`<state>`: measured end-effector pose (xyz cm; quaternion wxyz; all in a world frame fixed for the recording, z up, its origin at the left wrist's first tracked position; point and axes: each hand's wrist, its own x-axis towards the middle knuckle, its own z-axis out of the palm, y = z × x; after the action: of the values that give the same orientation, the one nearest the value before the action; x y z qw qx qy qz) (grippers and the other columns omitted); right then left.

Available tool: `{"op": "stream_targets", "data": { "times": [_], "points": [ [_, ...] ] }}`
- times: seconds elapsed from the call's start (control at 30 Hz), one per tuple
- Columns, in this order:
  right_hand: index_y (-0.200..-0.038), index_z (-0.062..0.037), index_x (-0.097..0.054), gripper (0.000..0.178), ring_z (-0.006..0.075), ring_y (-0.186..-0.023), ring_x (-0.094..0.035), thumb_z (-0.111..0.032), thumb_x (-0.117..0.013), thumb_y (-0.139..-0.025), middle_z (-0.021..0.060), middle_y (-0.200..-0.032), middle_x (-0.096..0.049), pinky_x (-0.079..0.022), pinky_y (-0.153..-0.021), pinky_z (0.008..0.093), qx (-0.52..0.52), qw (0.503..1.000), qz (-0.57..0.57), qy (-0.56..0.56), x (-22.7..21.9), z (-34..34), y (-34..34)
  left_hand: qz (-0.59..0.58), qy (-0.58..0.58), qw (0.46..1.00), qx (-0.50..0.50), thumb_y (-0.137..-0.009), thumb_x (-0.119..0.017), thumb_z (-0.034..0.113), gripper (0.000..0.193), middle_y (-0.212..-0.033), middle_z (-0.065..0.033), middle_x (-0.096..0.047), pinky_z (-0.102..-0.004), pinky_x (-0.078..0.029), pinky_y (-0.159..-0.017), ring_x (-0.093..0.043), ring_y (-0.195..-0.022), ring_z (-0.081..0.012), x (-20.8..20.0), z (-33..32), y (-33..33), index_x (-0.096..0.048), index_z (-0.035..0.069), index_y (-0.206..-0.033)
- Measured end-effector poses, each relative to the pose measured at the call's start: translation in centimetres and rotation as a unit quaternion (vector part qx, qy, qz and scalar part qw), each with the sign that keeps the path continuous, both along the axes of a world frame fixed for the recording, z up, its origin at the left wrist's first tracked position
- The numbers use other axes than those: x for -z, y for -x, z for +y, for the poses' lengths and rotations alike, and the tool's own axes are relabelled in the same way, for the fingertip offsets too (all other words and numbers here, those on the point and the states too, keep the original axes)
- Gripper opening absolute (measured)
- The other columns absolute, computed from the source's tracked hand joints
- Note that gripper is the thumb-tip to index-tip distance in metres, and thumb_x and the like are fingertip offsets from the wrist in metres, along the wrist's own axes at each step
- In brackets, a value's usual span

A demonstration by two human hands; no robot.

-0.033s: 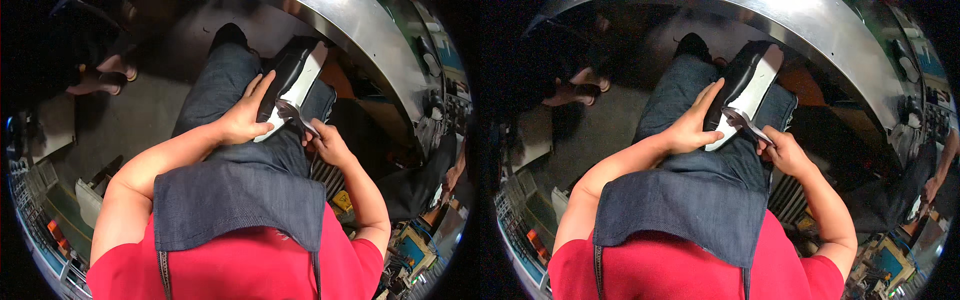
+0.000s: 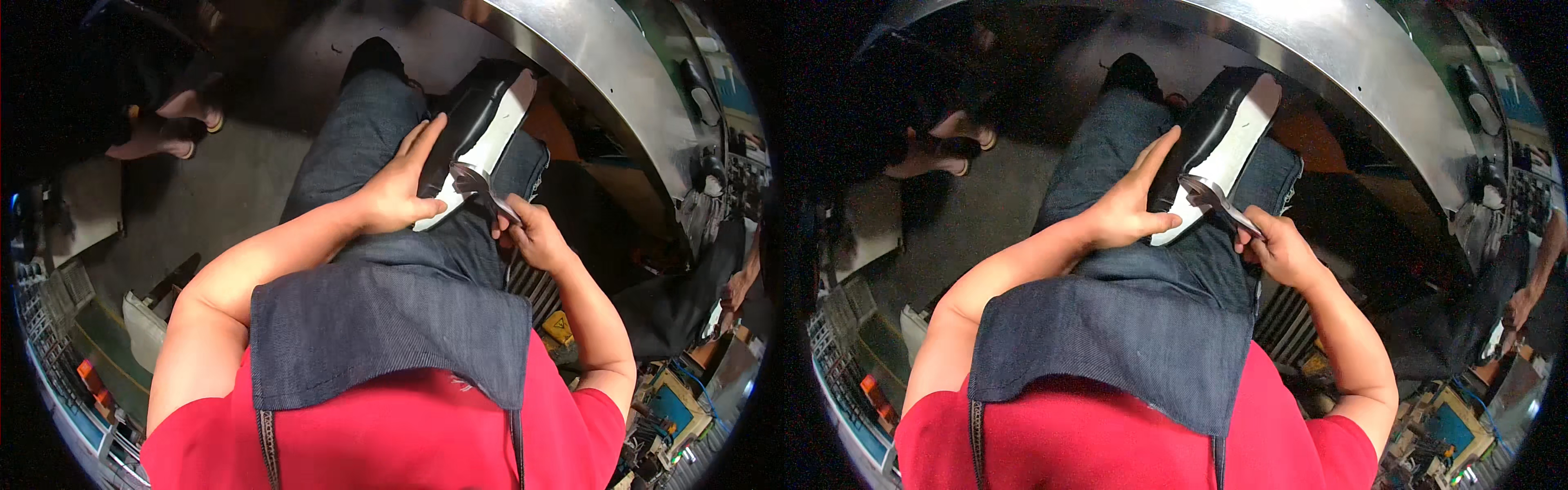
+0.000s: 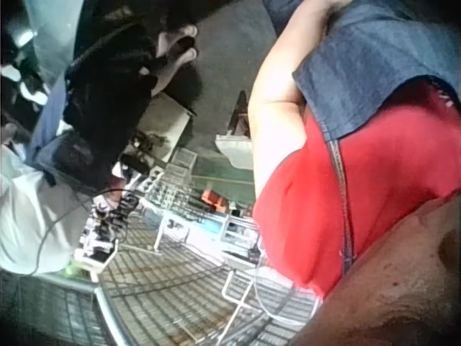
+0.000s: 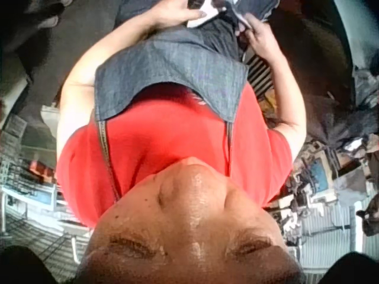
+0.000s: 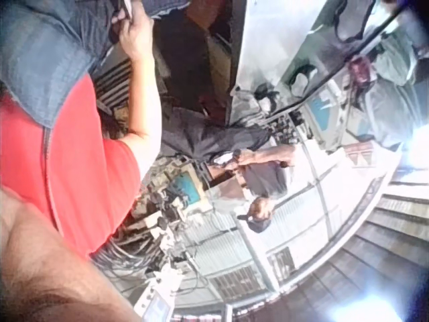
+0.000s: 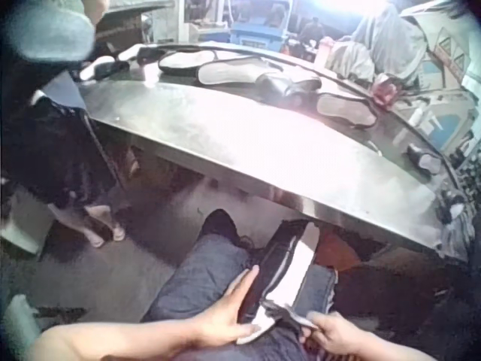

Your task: Using specialized pliers to stretch and pull shoe upper material over the last on a production line.

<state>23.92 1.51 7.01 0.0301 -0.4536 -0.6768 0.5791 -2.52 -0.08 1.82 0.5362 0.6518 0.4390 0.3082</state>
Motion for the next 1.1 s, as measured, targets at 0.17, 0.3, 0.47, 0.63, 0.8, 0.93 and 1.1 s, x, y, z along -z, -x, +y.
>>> {"op": "stream_targets", "data": {
  "times": [0.17, 0.3, 0.47, 0.63, 0.8, 0.93, 1.1],
  "points": [
    [-0.092, -0.0008, -0.052, 0.02, 0.0182, -0.069, -0.061, 0.014, -0.044, -0.08, 0.0087, -0.076, -0.061, -0.05, -0.066, 0.0302, 0.018, 0.999, -0.038, 0.022, -1.7, -0.4, 0.8, -0.054, 0.085, 0.994, -0.04, -0.079, -0.074, 0.02, 0.104, -0.156, -0.024, -0.017, -0.0364, -0.018, -0.117, -0.017, -0.146, -0.0316, 1.0, 0.3, -0.5, -0.003, 0.003, -0.153],
    [-0.099, -0.0009, -0.055, 0.027, 0.034, -0.089, -0.062, 0.012, -0.052, -0.075, 0.0177, -0.091, -0.061, -0.05, -0.079, 0.038, -0.076, 0.989, -0.092, -0.09, -4.5, 0.0, 1.3, -0.063, 0.105, 0.992, -0.04, -0.079, -0.073, 0.019, 0.103, -0.154, -0.0241, -0.024, -0.0342, -0.022, -0.115, -0.024, -0.144, -0.0293, 0.7, 0.1, -0.6, -0.004, 0.003, -0.153],
    [-0.106, -0.0018, -0.053, 0.036, 0.041, -0.1, -0.059, 0.009, -0.053, -0.073, 0.0211, -0.1, -0.06, -0.049, -0.085, 0.0453, -0.117, 0.977, -0.145, -0.105, -6.4, 0.4, 2.0, -0.047, 0.098, 0.993, -0.042, -0.078, -0.073, 0.019, 0.104, -0.15, -0.0286, -0.029, -0.0365, -0.027, -0.113, -0.032, -0.14, -0.0348, 0.5, 0.1, -0.8, -0.002, 0.004, -0.153],
    [-0.106, -0.0018, -0.052, 0.031, 0.0415, -0.098, -0.059, 0.007, -0.054, -0.076, 0.0214, -0.097, -0.059, -0.048, -0.084, 0.0462, -0.132, 0.97, -0.182, -0.098, -7.8, 0.5, 2.7, -0.041, 0.123, 0.991, -0.044, -0.078, -0.073, 0.019, 0.104, -0.15, -0.0265, -0.03, -0.0353, -0.027, -0.113, -0.033, -0.14, -0.0325, 0.5, 0.0, -1.3, -0.004, 0.005, -0.154],
    [-0.099, -0.0023, -0.049, 0.021, 0.0419, -0.09, -0.06, 0.003, -0.055, -0.08, 0.0206, -0.09, -0.059, -0.049, -0.078, 0.0479, -0.121, 0.956, -0.235, -0.123, -8.1, 0.3, 3.3, 0.028, 0.151, 0.987, -0.051, -0.076, -0.074, 0.016, 0.105, -0.145, -0.0276, -0.037, -0.0377, -0.03, -0.112, -0.037, -0.136, -0.0378, -0.9, 0.0, -1.6, -0.004, 0.006, -0.154],
    [-0.092, -0.003, -0.048, 0.014, 0.0416, -0.08, -0.061, 0.002, -0.054, -0.081, 0.0197, -0.078, -0.058, -0.048, -0.069, 0.0468, -0.114, 0.963, -0.206, -0.135, -4.3, 1.1, 1.2, 0.027, 0.109, 0.992, -0.063, -0.074, -0.074, 0.014, 0.108, -0.144, -0.0271, -0.039, -0.0374, -0.03, -0.111, -0.039, -0.135, -0.0364, -0.3, 0.1, -1.4, -0.002, 0.008, -0.154],
    [-0.084, -0.0028, -0.05, 0.009, 0.0412, -0.076, -0.061, 0.003, -0.053, -0.078, 0.0186, -0.075, -0.058, -0.048, -0.064, 0.0443, -0.09, 0.981, -0.105, -0.137, 0.3, 1.3, -1.1, -0.076, 0.137, 0.987, -0.026, -0.072, -0.074, 0.01, 0.112, -0.146, -0.0228, -0.037, -0.0342, -0.029, -0.111, -0.04, -0.134, -0.0304, -0.3, 0.8, -0.4, 0.001, 0.012, -0.155]
  ]
}}
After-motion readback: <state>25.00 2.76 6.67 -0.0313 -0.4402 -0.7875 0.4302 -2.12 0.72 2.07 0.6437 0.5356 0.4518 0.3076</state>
